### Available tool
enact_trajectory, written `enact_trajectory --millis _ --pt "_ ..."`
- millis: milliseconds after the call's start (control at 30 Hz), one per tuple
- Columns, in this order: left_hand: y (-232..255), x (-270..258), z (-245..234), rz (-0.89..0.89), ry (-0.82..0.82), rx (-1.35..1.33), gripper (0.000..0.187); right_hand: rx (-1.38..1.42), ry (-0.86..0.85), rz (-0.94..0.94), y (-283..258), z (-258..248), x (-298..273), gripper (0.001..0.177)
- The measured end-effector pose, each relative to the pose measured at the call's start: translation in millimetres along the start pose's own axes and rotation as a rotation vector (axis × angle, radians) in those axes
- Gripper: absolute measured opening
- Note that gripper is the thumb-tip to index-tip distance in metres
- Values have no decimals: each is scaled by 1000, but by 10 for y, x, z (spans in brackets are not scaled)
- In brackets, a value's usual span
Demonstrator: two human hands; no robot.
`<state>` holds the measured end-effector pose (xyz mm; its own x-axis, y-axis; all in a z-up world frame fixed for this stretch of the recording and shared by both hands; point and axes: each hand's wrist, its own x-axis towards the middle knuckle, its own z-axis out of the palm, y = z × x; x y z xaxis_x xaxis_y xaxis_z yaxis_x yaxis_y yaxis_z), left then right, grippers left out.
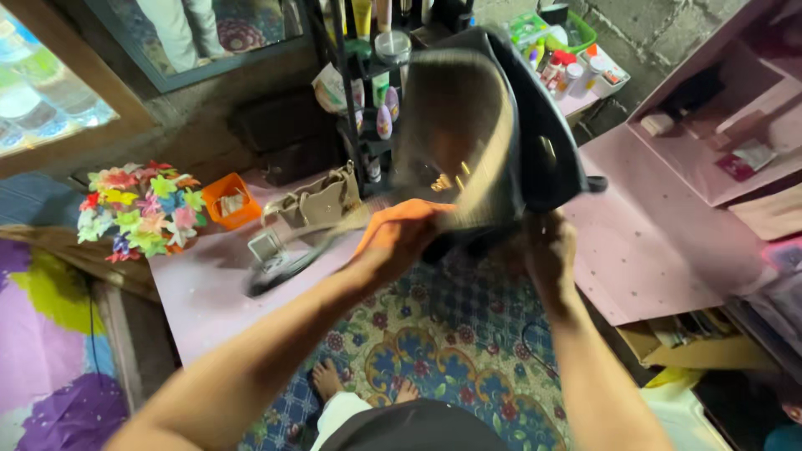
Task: The person opens a beige handbag, then picks up a black handbag and wipes its interior and exterior surfaces with a white wipe. The person continues to wipe the black handbag's straps and hardware.
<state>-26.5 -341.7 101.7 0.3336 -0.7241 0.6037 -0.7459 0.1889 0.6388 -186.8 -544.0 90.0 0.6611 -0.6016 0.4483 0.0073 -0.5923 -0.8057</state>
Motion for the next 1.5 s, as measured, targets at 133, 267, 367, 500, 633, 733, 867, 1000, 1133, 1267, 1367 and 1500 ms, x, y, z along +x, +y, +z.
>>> enact_trajectory --millis 133,267,367,500,633,733,867,1000,1133,1267,1367,1500 --pt "-102 -450 375 -761 550 -600 15 -214 -78 59 110 104 -251 46" --pt "-281 -870 715 -1076 659 -436 45 -7 -289 259 224 243 -499 47" --pt "-16 -1040 662 -1118 600 -338 52 34 -394 383 270 290 -761 43" --pt "244 -890 530 -1064 283 -105 86 176 -478 526 205 281 -924 24" --pt "188 -717 457 -1238 244 -503 66 554 -468 612 271 220 -955 22" --pt "175 -786 551 -1206 241 -624 33 299 -458 484 434 160 -938 32" --pt "64 -955 738 -1069 292 -463 22 -380 -426 322 287 31 -705 30" --pt "-85 -1088 832 -999 426 -607 14 -233 -38 -235 -127 -87 -318 37" --pt "-148 -999 729 -912 550 -823 10 -354 -161 -421 -393 360 -421 55" --pt "-183 -948 424 -689 646 -625 20 -77 -1134 -339 -365 395 -740 70" --pt "-293 -989 155 -814 634 -354 13 -60 -1791 655 -357 -190 -405 52" --pt "-246 -916 28 -838 548 -140 11 -295 -932 334 -497 -214 -117 43"
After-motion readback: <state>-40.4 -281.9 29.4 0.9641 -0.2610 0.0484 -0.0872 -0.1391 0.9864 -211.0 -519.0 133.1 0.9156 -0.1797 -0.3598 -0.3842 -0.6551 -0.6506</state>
